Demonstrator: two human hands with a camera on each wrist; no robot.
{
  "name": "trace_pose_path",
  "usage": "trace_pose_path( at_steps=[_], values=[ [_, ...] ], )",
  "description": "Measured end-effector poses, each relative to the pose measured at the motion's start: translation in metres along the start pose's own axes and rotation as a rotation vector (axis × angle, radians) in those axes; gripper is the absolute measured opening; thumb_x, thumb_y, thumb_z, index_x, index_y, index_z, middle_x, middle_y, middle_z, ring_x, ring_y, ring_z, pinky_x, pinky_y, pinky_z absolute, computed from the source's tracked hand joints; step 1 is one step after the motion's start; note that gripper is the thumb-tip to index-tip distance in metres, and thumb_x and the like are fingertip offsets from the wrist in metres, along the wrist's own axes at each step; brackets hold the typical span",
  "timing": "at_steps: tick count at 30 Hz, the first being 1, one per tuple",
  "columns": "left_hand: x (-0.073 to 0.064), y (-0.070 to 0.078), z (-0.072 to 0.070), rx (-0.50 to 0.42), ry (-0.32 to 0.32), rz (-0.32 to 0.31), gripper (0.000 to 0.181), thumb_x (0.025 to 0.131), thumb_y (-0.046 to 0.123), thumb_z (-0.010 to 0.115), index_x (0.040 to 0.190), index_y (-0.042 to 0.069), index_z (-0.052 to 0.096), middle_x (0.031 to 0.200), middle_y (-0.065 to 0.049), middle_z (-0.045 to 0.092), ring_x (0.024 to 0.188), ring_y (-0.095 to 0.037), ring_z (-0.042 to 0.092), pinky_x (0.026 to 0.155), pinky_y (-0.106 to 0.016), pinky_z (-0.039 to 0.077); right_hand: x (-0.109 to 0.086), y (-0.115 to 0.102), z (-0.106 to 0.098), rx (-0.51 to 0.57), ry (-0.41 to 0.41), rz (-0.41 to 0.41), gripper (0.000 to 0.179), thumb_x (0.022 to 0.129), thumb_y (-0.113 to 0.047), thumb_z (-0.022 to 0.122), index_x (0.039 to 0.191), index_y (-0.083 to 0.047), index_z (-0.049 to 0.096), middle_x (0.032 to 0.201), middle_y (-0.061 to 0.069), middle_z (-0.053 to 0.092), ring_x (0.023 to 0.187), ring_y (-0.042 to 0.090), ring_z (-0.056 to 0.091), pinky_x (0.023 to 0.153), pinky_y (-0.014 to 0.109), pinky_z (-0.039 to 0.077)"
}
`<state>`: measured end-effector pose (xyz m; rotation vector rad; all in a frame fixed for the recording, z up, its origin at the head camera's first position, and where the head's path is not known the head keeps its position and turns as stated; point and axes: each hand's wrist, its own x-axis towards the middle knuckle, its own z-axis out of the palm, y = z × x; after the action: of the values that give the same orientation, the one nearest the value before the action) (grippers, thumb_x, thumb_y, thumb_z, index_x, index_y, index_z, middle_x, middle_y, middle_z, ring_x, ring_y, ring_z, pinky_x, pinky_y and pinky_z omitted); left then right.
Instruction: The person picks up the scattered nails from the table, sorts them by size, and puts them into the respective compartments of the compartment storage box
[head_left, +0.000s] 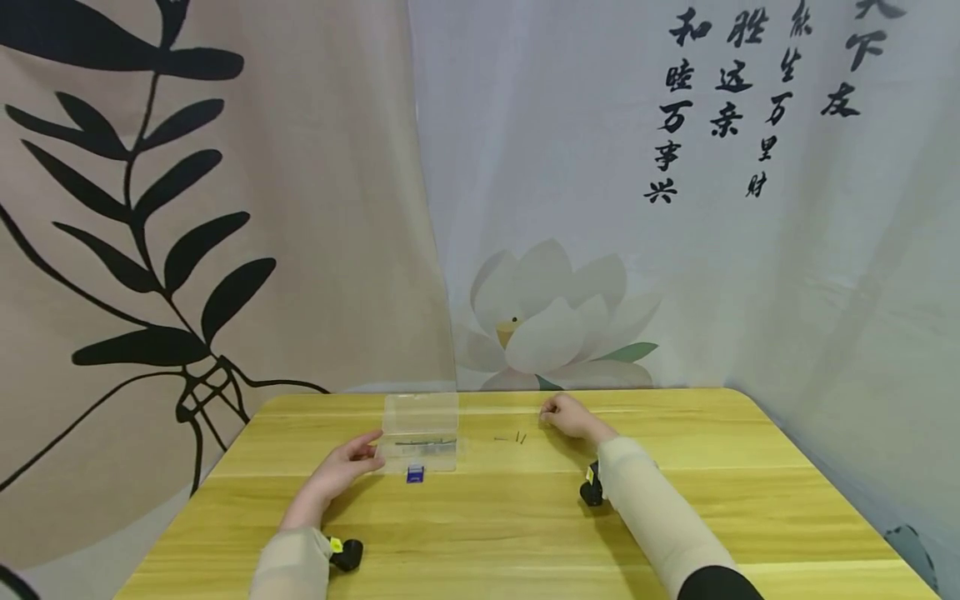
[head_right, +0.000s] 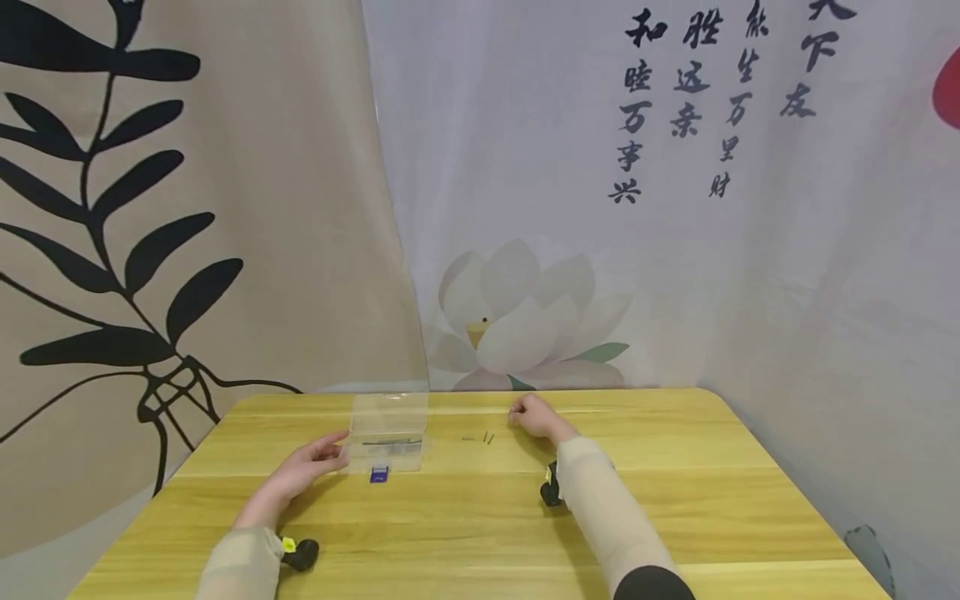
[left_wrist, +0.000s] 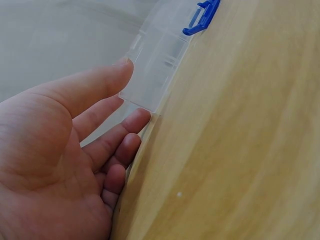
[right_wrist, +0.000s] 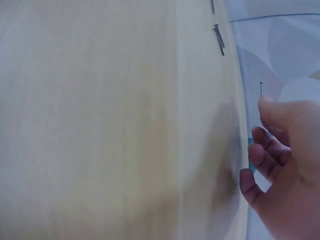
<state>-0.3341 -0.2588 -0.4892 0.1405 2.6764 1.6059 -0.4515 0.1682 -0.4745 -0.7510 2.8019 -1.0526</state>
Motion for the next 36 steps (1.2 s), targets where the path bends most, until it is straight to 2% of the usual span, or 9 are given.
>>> trace_pose_path(
  at_steps=[6, 14, 19, 26, 36],
  values=[
    [0.001, -0.002, 0.000, -0.002, 0.002, -0.004, 0.060, 0.092, 0.018, 0.068, 0.144, 0.002, 0.044, 0.124, -0.016, 0.056, 0.111, -0.028, 0.050, 0.093, -0.045, 0.042, -0.006, -0.005, -0.009, 0.034, 0.025, 0.025, 0.020, 0.101, -0.008, 0.051, 0.107, 0.005, 0.065, 0.099, 0.011, 0.062, 0.079, 0.018, 0.050, 0.075, 0.038, 0.043],
    [0.000, 0.001, 0.000, 0.012, -0.012, 0.019, 0.060, 0.093, 0.019, 0.067, 0.145, 0.000, 0.042, 0.125, -0.019, 0.054, 0.111, -0.030, 0.050, 0.091, -0.047, 0.043, -0.012, -0.014, -0.016, 0.047, 0.060, -0.002, 0.019, 0.101, -0.009, 0.050, 0.104, 0.004, 0.063, 0.098, 0.009, 0.061, 0.081, 0.019, 0.050, 0.073, 0.037, 0.044],
    [-0.001, 0.000, 0.001, 0.020, -0.004, 0.006, 0.059, 0.093, 0.018, 0.067, 0.145, 0.002, 0.044, 0.123, -0.017, 0.056, 0.111, -0.029, 0.051, 0.092, -0.045, 0.043, -0.013, -0.019, -0.017, 0.059, 0.067, -0.015, 0.014, 0.101, -0.009, 0.051, 0.100, -0.001, 0.062, 0.097, 0.007, 0.057, 0.078, 0.019, 0.046, 0.071, 0.035, 0.040],
    [-0.002, -0.001, 0.001, 0.012, -0.007, -0.003, 0.059, 0.093, 0.018, 0.067, 0.145, 0.003, 0.044, 0.122, -0.016, 0.056, 0.109, -0.028, 0.051, 0.092, -0.045, 0.043, -0.014, -0.028, -0.018, 0.066, 0.063, -0.080, 0.018, 0.101, -0.010, 0.052, 0.106, 0.004, 0.061, 0.103, 0.009, 0.056, 0.089, 0.021, 0.050, 0.078, 0.040, 0.044],
    [0.001, 0.000, 0.000, 0.015, -0.009, 0.005, 0.059, 0.093, 0.018, 0.067, 0.145, 0.002, 0.043, 0.123, -0.015, 0.056, 0.111, -0.028, 0.050, 0.093, -0.045, 0.042, -0.013, -0.031, -0.014, 0.090, 0.044, -0.084, 0.019, 0.101, -0.011, 0.053, 0.106, 0.004, 0.062, 0.102, 0.008, 0.057, 0.083, 0.019, 0.049, 0.072, 0.035, 0.044]
  ],
)
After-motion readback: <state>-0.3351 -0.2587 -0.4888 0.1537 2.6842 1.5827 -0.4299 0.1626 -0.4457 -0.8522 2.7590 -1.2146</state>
